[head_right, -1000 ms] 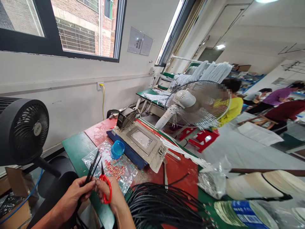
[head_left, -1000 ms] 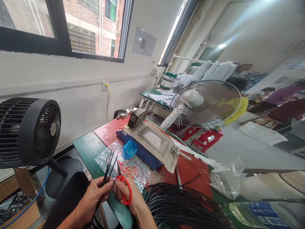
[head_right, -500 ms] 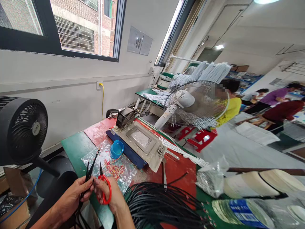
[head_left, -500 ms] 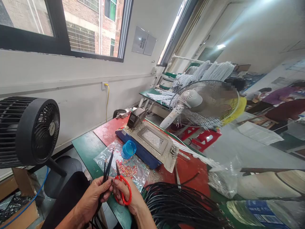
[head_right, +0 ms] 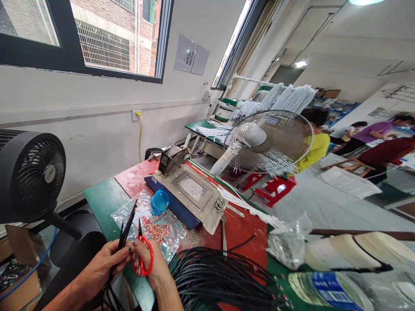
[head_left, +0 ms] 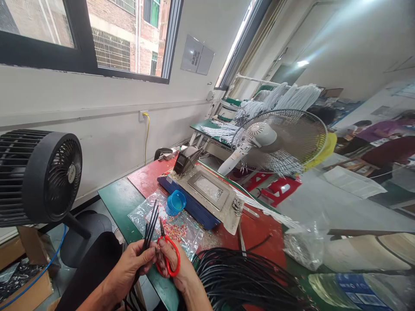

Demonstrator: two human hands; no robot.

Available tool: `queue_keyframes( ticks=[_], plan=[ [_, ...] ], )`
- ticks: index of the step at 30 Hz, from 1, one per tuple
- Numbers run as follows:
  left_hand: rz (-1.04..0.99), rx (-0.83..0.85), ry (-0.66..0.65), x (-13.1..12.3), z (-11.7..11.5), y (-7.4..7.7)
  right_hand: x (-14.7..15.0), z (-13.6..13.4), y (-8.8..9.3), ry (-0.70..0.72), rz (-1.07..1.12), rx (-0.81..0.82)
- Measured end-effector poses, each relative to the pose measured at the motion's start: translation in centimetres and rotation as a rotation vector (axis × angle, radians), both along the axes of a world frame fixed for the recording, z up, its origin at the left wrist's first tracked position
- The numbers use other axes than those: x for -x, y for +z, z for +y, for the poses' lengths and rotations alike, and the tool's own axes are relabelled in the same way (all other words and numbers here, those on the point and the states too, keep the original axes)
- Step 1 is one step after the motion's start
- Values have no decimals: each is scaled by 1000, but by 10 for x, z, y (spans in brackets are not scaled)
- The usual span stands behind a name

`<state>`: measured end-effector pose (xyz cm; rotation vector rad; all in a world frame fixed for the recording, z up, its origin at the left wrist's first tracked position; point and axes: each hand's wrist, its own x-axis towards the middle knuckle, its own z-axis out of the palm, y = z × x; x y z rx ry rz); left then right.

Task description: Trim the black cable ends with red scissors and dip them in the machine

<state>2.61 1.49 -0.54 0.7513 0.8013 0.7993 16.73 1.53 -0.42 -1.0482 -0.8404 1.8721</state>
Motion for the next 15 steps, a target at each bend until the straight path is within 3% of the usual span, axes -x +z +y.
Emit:
queue_keyframes(
  ticks=[11,15],
  plan=[
    [66,-50,17,2,2,-8,1,0,-4,-18,42,-65],
    [75,-38,41,2,1,-10,3,0,-4,-37,-34,-108]
  ],
)
